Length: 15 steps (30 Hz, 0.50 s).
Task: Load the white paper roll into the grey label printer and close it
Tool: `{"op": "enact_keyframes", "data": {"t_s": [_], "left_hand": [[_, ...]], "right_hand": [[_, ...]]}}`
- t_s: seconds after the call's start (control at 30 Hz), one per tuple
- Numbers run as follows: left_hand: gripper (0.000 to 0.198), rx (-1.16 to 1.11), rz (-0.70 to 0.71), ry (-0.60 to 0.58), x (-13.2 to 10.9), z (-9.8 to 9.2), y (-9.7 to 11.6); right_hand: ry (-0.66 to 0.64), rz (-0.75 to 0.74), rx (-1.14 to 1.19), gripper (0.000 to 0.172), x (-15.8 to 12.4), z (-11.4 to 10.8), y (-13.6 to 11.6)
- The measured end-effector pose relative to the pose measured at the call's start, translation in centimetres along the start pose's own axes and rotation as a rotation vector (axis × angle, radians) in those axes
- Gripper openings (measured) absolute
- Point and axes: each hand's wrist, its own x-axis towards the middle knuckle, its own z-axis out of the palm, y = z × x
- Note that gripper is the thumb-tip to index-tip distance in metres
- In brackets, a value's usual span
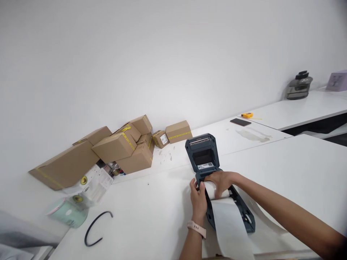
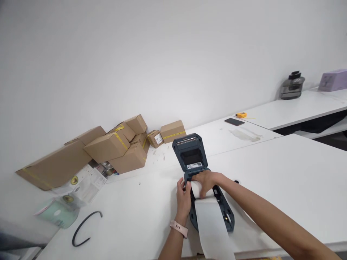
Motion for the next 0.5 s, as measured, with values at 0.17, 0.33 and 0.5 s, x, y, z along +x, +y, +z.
{"op": "enact_keyframes", "data": {"t_s": [0.17,0.33,0.5], "left_hand": [[0.068,-0.011,-0.053,-0.036,0.3,0.0,-0.5],[0.062,0.032,-0.008,-0.065,0.2,-0.1,0.3],[0.056,0.375,0.074,-0.048,0.1,0.1,1.6]], "right_hand": [[-0.221,-0.046,0.128,0.058,-1.5,-3.3,-1.1],[-0.066,-0.157,0.446,0.067,-6.9,-7.9,-0.2],[0.072,-0.1,0.562,0.069,-10.6,-9.3,3.7]]}}
